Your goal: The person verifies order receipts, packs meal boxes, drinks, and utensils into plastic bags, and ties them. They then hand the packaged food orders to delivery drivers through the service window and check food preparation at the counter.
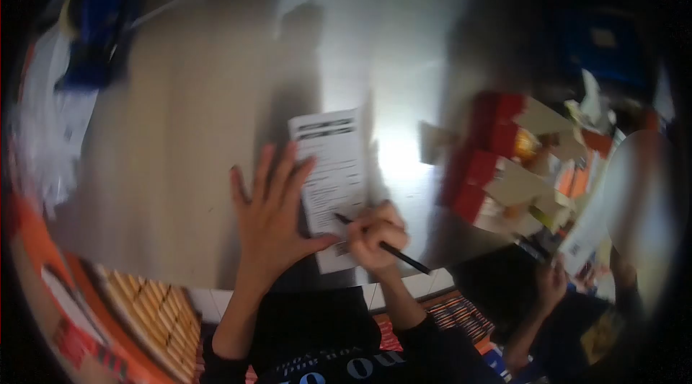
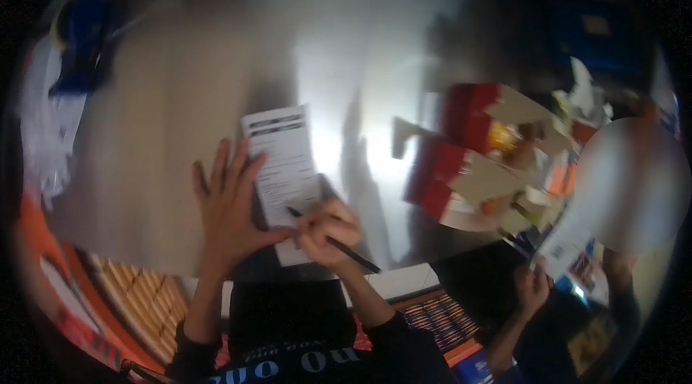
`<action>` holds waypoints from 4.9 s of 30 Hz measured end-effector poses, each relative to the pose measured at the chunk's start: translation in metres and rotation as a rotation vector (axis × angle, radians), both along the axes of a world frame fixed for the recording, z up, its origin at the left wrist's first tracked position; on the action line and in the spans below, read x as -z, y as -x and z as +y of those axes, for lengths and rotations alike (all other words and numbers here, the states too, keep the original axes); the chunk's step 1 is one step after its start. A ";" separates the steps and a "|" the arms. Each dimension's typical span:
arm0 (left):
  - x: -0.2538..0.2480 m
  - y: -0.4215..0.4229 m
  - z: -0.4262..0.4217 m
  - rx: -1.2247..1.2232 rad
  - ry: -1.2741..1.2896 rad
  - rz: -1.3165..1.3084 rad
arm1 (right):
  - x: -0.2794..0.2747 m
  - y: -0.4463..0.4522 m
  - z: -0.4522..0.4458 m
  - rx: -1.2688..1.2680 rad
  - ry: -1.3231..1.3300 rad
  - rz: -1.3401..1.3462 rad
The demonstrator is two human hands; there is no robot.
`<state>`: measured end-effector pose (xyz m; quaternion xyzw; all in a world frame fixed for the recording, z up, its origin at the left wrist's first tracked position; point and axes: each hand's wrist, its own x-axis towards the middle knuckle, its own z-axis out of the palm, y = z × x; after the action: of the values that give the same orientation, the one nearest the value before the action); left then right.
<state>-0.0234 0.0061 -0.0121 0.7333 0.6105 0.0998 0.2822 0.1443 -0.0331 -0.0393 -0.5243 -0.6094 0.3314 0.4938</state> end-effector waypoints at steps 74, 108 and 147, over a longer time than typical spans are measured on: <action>0.006 -0.006 -0.005 0.036 -0.061 0.122 | -0.142 -0.122 0.019 0.469 -0.209 0.889; 0.006 -0.007 -0.003 0.055 -0.044 0.173 | -0.132 -0.127 0.024 0.332 -0.126 1.273; 0.006 -0.008 -0.005 0.047 -0.099 0.143 | -0.138 -0.138 0.028 0.337 -0.163 1.205</action>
<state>-0.0155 0.0013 -0.0178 0.7658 0.6060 0.0705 0.2035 0.2823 -0.0047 0.0991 -0.2953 -0.1566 0.4388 0.8341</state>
